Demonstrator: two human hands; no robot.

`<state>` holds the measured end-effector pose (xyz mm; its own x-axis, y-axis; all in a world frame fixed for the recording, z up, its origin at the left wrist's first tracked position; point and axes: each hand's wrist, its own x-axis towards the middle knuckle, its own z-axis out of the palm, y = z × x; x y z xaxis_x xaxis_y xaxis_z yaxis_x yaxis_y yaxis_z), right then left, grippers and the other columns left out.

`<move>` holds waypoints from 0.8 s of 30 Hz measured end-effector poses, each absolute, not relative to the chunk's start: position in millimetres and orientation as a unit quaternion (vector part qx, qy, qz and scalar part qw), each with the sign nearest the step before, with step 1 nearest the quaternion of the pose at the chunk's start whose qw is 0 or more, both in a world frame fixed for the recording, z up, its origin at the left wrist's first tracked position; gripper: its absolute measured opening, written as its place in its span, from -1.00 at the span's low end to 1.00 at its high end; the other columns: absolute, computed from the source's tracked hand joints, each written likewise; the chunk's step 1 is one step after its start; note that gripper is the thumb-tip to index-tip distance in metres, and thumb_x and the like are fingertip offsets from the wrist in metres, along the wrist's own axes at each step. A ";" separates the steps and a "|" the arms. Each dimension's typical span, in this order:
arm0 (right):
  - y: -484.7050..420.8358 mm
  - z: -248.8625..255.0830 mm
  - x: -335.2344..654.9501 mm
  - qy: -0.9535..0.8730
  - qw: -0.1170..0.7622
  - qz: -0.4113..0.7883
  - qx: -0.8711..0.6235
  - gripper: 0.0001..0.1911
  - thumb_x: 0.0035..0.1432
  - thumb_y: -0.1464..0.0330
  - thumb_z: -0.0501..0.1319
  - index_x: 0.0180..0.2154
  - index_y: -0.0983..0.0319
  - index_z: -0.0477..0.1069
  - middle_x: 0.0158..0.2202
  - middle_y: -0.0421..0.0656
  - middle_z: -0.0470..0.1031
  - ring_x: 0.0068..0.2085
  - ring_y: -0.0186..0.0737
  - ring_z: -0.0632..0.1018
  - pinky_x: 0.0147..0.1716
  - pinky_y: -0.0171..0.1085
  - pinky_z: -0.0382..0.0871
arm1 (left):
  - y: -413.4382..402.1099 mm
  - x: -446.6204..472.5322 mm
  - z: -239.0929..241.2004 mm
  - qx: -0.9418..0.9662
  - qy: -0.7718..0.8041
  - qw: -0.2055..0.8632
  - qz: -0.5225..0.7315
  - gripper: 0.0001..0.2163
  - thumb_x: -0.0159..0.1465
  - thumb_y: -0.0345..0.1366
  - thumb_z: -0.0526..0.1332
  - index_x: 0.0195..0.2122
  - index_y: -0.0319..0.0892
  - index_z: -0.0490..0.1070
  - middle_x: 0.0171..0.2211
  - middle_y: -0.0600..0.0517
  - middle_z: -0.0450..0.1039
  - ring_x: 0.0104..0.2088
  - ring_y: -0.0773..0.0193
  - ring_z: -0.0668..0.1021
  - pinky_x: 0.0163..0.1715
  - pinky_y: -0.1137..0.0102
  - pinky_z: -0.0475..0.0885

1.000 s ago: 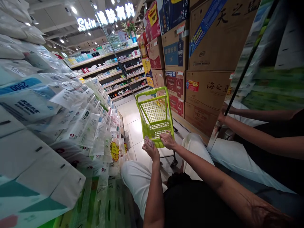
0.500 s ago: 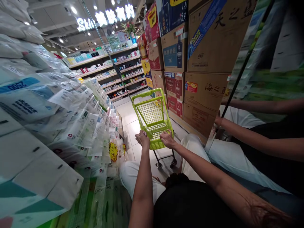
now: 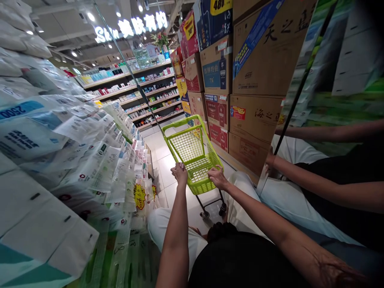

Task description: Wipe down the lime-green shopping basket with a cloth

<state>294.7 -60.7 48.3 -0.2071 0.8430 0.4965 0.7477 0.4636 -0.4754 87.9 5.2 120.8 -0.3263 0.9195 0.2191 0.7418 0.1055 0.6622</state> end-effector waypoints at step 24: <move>-71.5 62.4 273.7 -0.779 0.241 0.006 -0.579 -0.62 0.29 0.39 0.03 -0.45 0.15 0.56 -0.34 -0.15 0.64 -0.08 -0.09 0.47 0.30 0.05 -0.20 | -9.0 91.0 106.9 0.584 0.713 0.103 0.375 -0.62 0.24 -0.52 0.20 0.06 -0.05 0.39 0.01 -0.11 0.21 0.07 0.04 0.41 0.04 0.21 0.38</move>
